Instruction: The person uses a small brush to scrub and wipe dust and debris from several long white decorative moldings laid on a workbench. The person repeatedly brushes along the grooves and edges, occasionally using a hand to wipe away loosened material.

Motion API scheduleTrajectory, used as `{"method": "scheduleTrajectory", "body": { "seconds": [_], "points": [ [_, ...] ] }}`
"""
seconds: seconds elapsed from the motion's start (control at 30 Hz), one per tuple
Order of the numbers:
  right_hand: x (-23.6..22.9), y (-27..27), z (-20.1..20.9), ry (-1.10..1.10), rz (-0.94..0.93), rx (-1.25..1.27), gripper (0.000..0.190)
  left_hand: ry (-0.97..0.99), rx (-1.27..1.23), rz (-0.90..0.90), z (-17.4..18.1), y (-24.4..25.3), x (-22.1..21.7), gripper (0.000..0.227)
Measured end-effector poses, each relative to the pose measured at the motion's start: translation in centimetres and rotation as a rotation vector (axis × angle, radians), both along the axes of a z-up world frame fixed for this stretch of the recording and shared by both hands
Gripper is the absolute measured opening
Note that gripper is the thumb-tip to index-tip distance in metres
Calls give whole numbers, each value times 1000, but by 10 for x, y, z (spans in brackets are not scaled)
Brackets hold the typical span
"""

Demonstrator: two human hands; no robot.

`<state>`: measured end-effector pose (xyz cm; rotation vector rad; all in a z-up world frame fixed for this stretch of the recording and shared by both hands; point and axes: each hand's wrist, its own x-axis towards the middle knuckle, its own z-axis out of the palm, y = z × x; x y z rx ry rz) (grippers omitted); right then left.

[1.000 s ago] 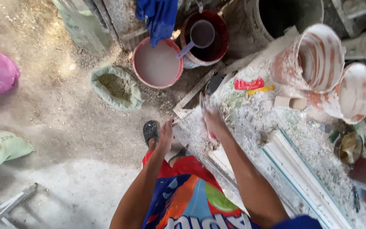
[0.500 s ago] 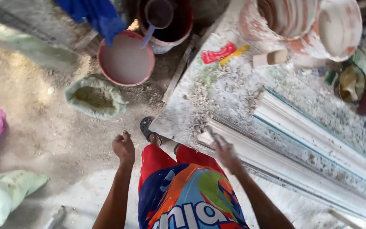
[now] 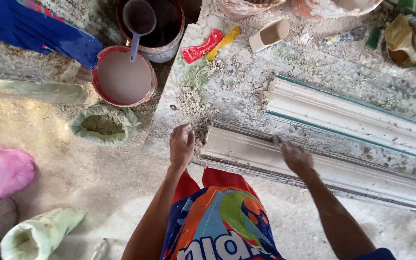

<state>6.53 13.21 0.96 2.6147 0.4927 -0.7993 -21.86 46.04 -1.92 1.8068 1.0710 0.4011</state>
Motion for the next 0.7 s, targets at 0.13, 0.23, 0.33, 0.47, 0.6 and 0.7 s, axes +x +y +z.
{"method": "scheduleTrajectory", "body": {
  "seconds": [0.13, 0.23, 0.33, 0.47, 0.6, 0.7],
  "points": [
    [-12, 6, 7, 81, -114, 272, 44, 99, 87, 7, -44, -31, -2, 31],
    [-23, 14, 22, 126, -217, 498, 35, 141, 291, -30, -36, -43, 2, 30],
    [-25, 26, 34, 141, -320, 736, 25, 201, 467, -107, -50, -40, 18, 28],
    [-28, 36, 42, 148, -448, 1054, 11, 277, 691, -302, 0, -42, 52, 27],
    [44, -137, -104, -460, 761, 104, 57, 504, 693, -588, 18, -40, 61, 30],
    [19, -89, -108, -504, 776, 661, 34, 552, 722, -620, 26, -17, 52, 31]
  ]
}}
